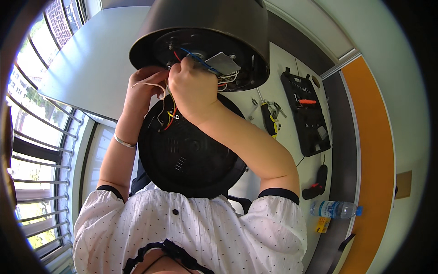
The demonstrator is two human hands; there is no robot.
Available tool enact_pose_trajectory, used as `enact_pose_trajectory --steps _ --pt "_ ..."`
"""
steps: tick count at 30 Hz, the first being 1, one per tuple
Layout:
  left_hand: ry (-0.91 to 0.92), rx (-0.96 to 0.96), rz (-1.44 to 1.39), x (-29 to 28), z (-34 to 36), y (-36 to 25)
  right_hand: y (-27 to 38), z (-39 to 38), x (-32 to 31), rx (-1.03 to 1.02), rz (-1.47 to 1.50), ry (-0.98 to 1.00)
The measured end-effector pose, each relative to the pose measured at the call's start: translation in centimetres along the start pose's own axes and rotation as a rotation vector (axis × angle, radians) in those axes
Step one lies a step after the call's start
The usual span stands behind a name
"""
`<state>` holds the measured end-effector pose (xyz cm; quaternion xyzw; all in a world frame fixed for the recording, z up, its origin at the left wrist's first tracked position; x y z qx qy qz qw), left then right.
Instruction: The person opens a black cylindrical device and manipulates internal wires and components. They use a screwdriver to tighten connections and adjust wiring inside the device. The person continues to connect and secure wires throughout the clip.
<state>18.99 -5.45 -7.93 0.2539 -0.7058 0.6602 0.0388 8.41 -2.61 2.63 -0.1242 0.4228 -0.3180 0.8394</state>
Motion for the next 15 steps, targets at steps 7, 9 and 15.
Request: enact_pose_trajectory --steps 7,9,15 --pt "0.012 -0.008 0.04 0.0 -0.7 -0.3 -0.3 -0.2 0.2 0.032 0.028 0.003" --pt "0.0 -0.013 0.052 -0.1 -0.8 -0.2 -0.4 -0.2 0.3 0.035 0.043 0.019" --pt "0.017 -0.027 0.069 -0.1 -0.9 0.2 -0.8 -0.5 0.9 0.081 0.058 0.07"
Point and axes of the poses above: each hand's wrist, its own z-axis towards the middle knuckle, its own x-axis out of the palm, y = z × x, the point moved 10 cm from there along z, towards the middle knuckle, and after that the axes turned 14 degrees about -x, right-handed, at the moved point
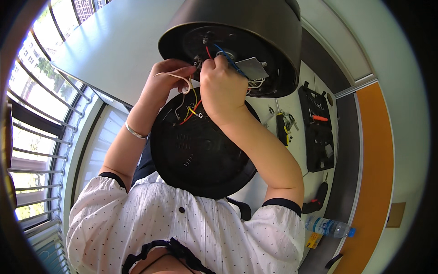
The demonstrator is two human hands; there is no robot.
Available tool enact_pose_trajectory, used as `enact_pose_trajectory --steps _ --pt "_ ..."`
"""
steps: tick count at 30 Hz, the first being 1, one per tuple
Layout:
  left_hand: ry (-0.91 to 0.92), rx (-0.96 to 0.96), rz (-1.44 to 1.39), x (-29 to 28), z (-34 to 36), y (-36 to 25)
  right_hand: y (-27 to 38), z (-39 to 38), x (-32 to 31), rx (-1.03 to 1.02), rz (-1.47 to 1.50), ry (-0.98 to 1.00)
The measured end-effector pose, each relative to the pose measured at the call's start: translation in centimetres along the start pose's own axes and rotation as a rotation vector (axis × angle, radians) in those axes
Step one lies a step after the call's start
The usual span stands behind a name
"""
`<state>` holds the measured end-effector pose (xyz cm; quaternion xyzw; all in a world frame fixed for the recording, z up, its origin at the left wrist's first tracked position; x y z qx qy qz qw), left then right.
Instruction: The person opens a black cylindrical device and manipulates internal wires and components. They use a screwdriver to tighten connections and adjust wiring inside the device. The person continues to connect and secure wires throughout the clip.
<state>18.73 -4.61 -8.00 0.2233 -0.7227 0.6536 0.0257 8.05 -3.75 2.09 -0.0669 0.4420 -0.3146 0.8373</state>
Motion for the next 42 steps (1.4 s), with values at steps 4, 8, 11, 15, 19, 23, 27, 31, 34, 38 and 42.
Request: enact_pose_trajectory --steps 4,8,11,15,19,23,27,31,34,38,42 --pt "0.011 0.003 0.011 0.38 0.22 0.06 0.03 -0.08 -0.37 -0.006 -0.007 -0.019" --pt "-0.004 0.026 -0.006 0.45 0.38 -0.05 0.23 0.14 -0.65 -0.042 0.004 -0.058" --pt "0.005 0.015 -0.013 0.47 0.62 0.03 -0.04 0.17 -0.55 0.001 0.003 -0.035" --pt "0.005 -0.005 -0.005 0.41 0.85 0.14 -0.07 0.26 -0.41 0.015 0.003 -0.029" --pt "-0.035 -0.015 -0.014 0.27 0.76 0.11 -0.13 0.18 -0.32 0.019 0.016 -0.033" --pt "-0.053 -0.017 -0.033 0.15 0.85 0.19 -0.22 0.25 -0.29 0.025 0.028 -0.009" --pt "-0.046 -0.019 -0.016 0.21 0.86 0.16 -0.23 0.14 -0.14 0.027 0.04 -0.009" --pt "-0.046 -0.022 -0.012 0.29 0.8 0.01 -0.16 0.18 -0.17 0.017 0.036 -0.007" --pt "-0.05 -0.026 -0.015 0.36 0.85 0.07 -0.16 0.16 -0.1 0.006 0.021 -0.006" --pt "-0.052 -0.022 -0.012 0.27 0.86 -0.04 -0.03 0.17 0.02 -0.013 0.02 -0.008" --pt "-0.082 0.012 -0.006 0.08 0.79 -0.25 0.05 0.14 -0.18 -0.022 0.034 -0.029"
Point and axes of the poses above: each hand's wrist, its own z-axis towards the middle knuckle, its own x-axis out of the palm, y = z × x, the point moved 10 cm from there along z, towards the middle knuckle, and after that the axes turned 14 degrees about -x, right-handed, at the moved point
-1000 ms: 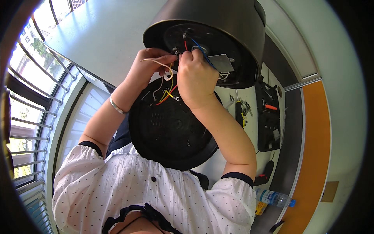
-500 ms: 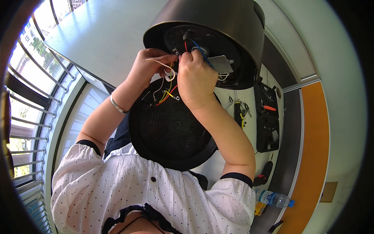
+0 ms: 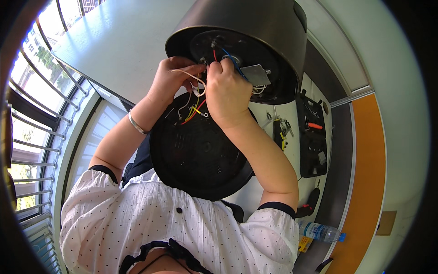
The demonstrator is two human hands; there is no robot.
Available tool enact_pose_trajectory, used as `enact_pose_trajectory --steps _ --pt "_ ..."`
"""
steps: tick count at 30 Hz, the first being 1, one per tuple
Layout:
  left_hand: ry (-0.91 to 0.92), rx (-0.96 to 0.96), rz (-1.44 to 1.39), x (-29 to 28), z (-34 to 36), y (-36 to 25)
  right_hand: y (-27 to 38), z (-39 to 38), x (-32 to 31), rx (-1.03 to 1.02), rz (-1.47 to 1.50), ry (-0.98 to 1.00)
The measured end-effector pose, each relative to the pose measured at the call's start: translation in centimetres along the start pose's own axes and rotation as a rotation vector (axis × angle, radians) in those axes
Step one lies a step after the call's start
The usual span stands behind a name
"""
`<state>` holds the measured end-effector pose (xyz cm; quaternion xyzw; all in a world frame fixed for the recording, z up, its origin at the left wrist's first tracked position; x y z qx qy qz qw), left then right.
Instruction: The person opens a black cylindrical device and manipulates internal wires and components. They use a screwdriver to tighten connections and adjust wiring inside the device. The person continues to connect and secure wires throughout the clip.
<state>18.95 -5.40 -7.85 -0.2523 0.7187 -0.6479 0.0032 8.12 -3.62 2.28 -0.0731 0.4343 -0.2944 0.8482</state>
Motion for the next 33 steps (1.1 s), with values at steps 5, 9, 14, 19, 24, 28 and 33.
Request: enact_pose_trajectory --steps 5,9,14,19,24,28,33 --pt "-0.017 0.029 -0.037 0.2 -0.2 -0.3 0.0 -0.2 -0.1 -0.009 0.0 -0.003" --pt "0.005 0.06 -0.019 0.3 -0.4 -0.8 0.2 -0.1 -0.2 -0.02 -0.021 -0.025" --pt "-0.018 0.086 0.041 0.4 -0.7 -1.2 0.7 0.1 -0.7 -0.075 -0.039 -0.065" --pt "-0.023 0.082 0.04 0.5 -0.9 -1.2 0.7 -0.1 -0.7 -0.084 -0.08 -0.072" --pt "-0.088 0.138 0.08 0.5 -1.5 -1.6 0.9 -0.1 -0.8 -0.066 -0.048 -0.092" --pt "-0.084 0.176 0.127 -0.1 -1.0 -1.4 0.8 -0.1 -0.6 -0.062 0.001 -0.096" --pt "-0.117 0.201 0.165 0.1 -0.8 -1.4 0.5 -0.4 -1.3 -0.045 0.037 -0.139"
Point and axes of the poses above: each hand's wrist, its own z-axis towards the middle knuckle, its own x-axis out of the palm, y = z × x, the point moved 10 cm from there along z, towards the middle knuckle, and after that the axes turned 14 degrees about -x, right-handed, at the moved point
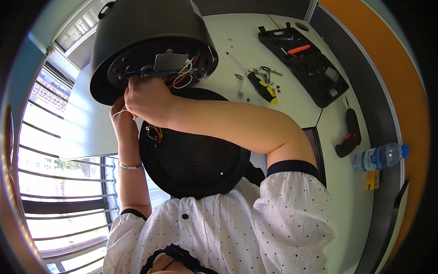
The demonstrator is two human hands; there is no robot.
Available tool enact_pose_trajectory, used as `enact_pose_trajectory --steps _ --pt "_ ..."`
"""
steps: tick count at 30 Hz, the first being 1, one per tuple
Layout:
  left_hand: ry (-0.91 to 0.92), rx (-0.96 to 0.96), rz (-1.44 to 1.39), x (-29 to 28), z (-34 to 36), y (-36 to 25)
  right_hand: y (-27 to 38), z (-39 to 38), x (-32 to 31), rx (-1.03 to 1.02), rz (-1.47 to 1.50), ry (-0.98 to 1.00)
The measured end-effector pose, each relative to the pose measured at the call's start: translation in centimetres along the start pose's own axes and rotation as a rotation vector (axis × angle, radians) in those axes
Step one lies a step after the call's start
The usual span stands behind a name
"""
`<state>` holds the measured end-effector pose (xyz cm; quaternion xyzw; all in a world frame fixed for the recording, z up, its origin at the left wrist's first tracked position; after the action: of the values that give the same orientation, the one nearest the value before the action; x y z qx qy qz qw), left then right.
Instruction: The person opens a black cylindrical device and manipulates internal wires and components. They use a screwdriver to tighten connections and adjust wiring inside the device. The person continues to connect and secure wires throughout the clip.
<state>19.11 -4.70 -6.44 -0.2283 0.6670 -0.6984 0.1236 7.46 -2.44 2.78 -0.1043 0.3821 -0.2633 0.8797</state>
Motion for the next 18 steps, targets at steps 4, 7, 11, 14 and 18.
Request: enact_pose_trajectory --steps 4,7,11,14,18 --pt "-0.013 -0.008 -0.038 -0.2 -0.1 0.0 0.0 0.0 -0.1 0.007 0.005 -0.004" --pt "0.012 0.008 -0.024 0.0 0.0 0.1 -0.2 -0.1 -0.3 0.018 0.042 0.003" --pt "0.023 -0.021 -0.056 0.5 -0.3 -0.3 -0.5 0.0 -0.1 0.042 0.085 0.021" --pt "-0.024 -0.01 -0.036 0.0 -0.4 -0.4 -0.4 0.2 0.3 0.041 0.122 0.056" --pt "-0.056 -0.05 -0.039 -0.2 -0.5 -0.3 -1.4 -0.4 0.7 0.135 0.27 0.132"
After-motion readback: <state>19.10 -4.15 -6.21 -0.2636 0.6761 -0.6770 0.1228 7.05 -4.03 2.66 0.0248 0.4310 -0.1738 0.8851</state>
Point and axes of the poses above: each hand's wrist, its own z-axis towards the middle knuckle, its own x-axis out of the palm, y = z × x, the point moved 10 cm from there along z, towards the middle knuckle, and after that the axes turned 14 degrees about -x, right-handed, at the moved point
